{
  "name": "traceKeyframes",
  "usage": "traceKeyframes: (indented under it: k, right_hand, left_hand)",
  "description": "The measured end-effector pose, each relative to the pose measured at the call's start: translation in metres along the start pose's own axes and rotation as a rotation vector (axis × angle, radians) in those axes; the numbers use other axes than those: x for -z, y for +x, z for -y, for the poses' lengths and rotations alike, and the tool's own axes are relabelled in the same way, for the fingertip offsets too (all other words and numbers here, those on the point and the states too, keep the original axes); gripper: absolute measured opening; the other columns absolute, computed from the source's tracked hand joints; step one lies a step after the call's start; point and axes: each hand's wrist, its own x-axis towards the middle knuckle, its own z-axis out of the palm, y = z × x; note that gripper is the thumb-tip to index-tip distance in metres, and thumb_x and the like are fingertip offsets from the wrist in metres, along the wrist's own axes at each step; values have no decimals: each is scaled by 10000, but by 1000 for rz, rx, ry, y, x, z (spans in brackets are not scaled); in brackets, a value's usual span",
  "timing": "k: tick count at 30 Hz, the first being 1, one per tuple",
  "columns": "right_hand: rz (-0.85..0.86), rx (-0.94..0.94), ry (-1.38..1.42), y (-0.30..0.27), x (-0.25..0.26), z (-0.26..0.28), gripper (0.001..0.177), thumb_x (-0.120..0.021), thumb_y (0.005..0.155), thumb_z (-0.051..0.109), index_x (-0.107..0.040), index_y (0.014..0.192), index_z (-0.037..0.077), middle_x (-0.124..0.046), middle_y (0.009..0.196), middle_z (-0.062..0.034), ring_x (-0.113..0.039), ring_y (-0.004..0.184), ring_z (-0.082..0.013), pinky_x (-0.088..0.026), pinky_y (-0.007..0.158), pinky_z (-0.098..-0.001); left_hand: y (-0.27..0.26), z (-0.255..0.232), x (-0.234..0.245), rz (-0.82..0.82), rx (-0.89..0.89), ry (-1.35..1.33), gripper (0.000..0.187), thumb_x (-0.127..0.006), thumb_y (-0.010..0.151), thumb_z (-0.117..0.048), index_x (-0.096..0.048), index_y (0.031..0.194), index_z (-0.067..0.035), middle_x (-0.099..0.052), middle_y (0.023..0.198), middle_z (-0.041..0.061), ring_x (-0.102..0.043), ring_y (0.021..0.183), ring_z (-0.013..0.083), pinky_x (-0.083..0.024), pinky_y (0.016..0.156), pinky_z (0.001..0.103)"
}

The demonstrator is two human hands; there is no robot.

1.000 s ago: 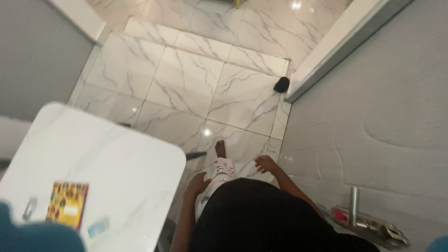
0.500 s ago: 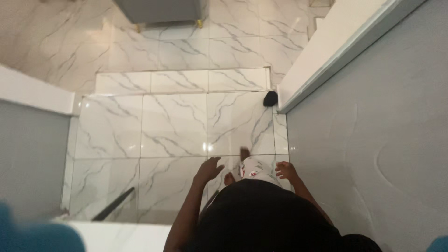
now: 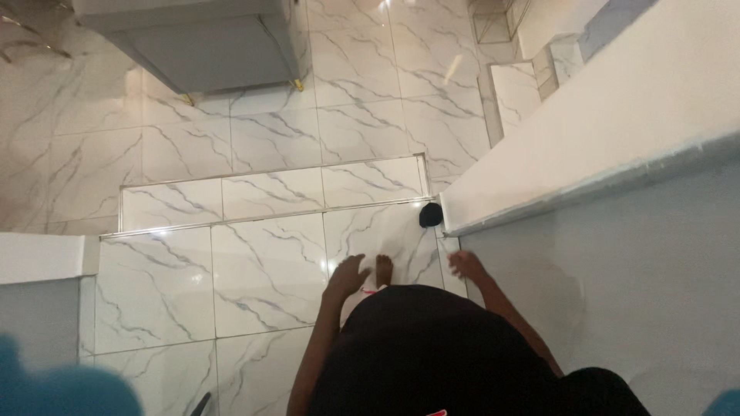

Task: The person moves three chairs one by one from a living area to a white dining table.

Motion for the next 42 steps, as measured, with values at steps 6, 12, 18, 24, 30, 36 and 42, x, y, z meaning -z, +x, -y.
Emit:
traceKeyframes:
  k: [6, 12, 18, 24, 30, 36, 42]
  right_hand:
    - [-68, 157, -26, 79, 19, 119, 414, -613, 984, 426, -698, 1118, 44, -749, 930, -85, -729, 738, -169, -583, 612, -330]
    - [-18, 94, 213, 160, 0, 125, 370, -668, 977, 364, -704, 1153, 40, -710, 902, -117, -670, 709, -201, -544, 589, -349]
    - [-117, -161, 263, 167, 1, 129, 363, -658, 976, 351, -698, 1169, 47, -721, 934, -119, -680, 740, -219, -550, 611, -368]
    - [-203, -288, 348, 195, 18, 132, 357, -649, 976, 339, -692, 1185, 53, -733, 965, -121, -689, 771, -238, -556, 632, -386]
    - [-214, -292, 377, 309, 68, 201, 353, -640, 976, 326, -686, 1201, 59, -744, 996, -122, -699, 802, -256, -563, 654, -404]
    - [-235, -236, 381, 457, 139, 195, 350, -631, 975, 314, -679, 1217, 65, -755, 1028, -124, -708, 833, -274, -569, 676, -423]
    - [-230, -237, 458, 586, 180, 283, 350, -622, 975, 301, -673, 1233, 71, -766, 1059, -126, -718, 864, -293, -575, 698, -441]
  left_hand:
    - [71, 18, 61, 84, 148, -31, 590, -657, 926, -427, -576, 1389, -71, -620, 1366, 201, -583, 1276, 366, -467, 1065, 448]
    - [164, 44, 141, 181, 141, 119, 632, -646, 939, -462, -530, 1441, -96, -591, 1400, 211, -548, 1310, 381, -440, 1090, 463]
    - [284, 55, 205, 172, 44, 273, 622, -603, 955, -485, -532, 1438, -100, -627, 1361, 187, -594, 1251, 380, -478, 1034, 498]
    - [420, 34, 249, 156, -147, 304, 624, -602, 948, -483, -517, 1437, -106, -608, 1342, 188, -580, 1219, 393, -466, 985, 539]
    - [541, 44, 226, 142, -190, 149, 598, -604, 974, -446, -520, 1448, -92, -620, 1338, 200, -587, 1211, 406, -467, 1031, 502]
    - [688, 60, 194, 208, -60, 159, 613, -623, 956, -465, -527, 1449, -113, -608, 1381, 197, -573, 1268, 394, -460, 1064, 483]
    - [819, 74, 211, 215, -151, 63, 619, -628, 951, -452, -533, 1441, -86, -575, 1434, 190, -539, 1317, 373, -434, 1080, 472]
